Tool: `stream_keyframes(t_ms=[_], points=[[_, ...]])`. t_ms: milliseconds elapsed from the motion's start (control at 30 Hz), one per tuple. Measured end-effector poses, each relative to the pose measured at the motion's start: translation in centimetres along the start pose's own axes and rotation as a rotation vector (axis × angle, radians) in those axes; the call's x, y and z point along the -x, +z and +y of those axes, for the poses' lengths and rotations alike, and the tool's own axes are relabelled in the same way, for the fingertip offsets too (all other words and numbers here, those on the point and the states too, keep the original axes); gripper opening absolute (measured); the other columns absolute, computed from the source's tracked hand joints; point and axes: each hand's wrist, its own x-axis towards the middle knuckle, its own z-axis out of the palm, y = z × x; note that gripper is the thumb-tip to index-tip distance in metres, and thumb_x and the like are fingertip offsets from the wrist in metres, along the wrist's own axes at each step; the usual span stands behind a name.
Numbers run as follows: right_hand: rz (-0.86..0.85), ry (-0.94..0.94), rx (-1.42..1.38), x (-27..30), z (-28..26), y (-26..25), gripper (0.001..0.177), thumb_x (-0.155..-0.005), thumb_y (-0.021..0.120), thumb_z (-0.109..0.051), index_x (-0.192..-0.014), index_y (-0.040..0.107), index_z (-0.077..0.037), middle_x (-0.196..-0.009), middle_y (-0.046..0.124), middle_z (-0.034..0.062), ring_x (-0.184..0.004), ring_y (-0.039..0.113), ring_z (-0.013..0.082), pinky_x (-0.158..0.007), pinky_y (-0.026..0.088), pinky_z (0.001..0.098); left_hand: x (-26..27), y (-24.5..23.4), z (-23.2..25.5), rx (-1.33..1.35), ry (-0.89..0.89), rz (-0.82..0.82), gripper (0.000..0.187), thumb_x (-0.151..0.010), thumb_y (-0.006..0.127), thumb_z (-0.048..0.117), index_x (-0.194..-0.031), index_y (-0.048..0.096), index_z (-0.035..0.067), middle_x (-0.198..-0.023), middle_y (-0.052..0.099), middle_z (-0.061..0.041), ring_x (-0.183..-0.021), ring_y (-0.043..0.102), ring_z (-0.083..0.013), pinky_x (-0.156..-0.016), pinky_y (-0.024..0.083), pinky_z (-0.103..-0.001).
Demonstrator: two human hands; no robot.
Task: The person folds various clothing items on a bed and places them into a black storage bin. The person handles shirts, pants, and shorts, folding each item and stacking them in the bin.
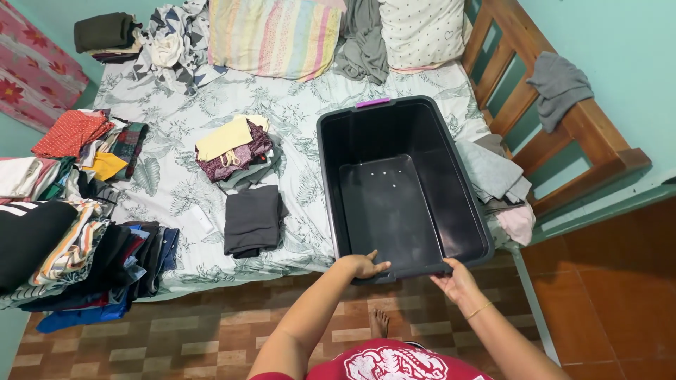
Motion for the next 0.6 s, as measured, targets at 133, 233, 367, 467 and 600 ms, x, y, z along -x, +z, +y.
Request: stream_keyframes(t_ms=[133,233,367,467,600], points=[[0.005,0.042,0.143,1.3,-1.0,-1.0,0.031,-0.096,0.057,-0.037,-0.1,0.066,-0.007,-0.095,0.069,0.0132,-0.088,0.071,0.0289,-0.084,0.061,0.0469,-0.7,-0.1,0.2,-0.008,-0.013,-0.009,0.098,-0.09,0.028,0.081,-0.166,0.007,0.022,-0.164,0.03,-0.02,-0.152,0.028,-0.0388,-0.124,0.024,-0.05],[-0.298,0.216,0.797,3.2,-2.8,-1.5,0.08,-0.095,0.05,-0.08,-0.073,0.062,-0.004,-0.066,0.068,0.0099,-0.056,0.071,0.0235,-0.055,0.059,0.0355,-0.8,-0.2,0.2,-0.001,-0.052,-0.025,0.096,-0.092,0.033,0.077,-0.166,0.006,0.023,-0.163,0.031,-0.021,-0.151,0.03,-0.0399,-0.123,0.027,-0.051],[-0.399,0.094,1.238,4.7,-5.5,2.1,0.054,-0.093,0.059,-0.051,-0.092,0.077,-0.001,-0.075,0.075,0.0066,-0.059,0.068,0.0168,-0.061,0.056,0.0303,-0.5,-1.8,0.9,-0.059,-0.027,0.046,0.094,-0.094,0.043,0.071,-0.167,0.008,0.022,-0.161,0.037,-0.022,-0.15,0.033,-0.0418,-0.123,0.027,-0.052],[-0.539,-0.39,1.152,4.9,-6.4,6.8,0.049,-0.098,0.064,-0.046,-0.1,0.079,0.001,-0.078,0.074,0.0107,-0.063,0.06,0.0121,-0.063,0.051,0.0263,-0.1,-2.7,1.9,-0.112,-0.018,0.163,0.091,-0.094,0.048,0.068,-0.166,0.015,0.023,-0.159,0.042,-0.021,-0.152,0.031,-0.0412,-0.125,0.02,-0.056],[-0.277,-0.763,1.341,5.1,-4.5,12.9,0.042,-0.09,0.067,-0.037,-0.128,0.072,-0.019,-0.121,0.076,0.0093,-0.087,0.068,0.0223,-0.082,0.055,0.0344,1.5,-2.9,2.0,-0.275,-0.008,0.436,0.084,-0.093,0.059,0.063,-0.16,0.032,0.02,-0.169,0.016,-0.021,-0.157,0.011,-0.0406,-0.122,0.003,-0.068]])
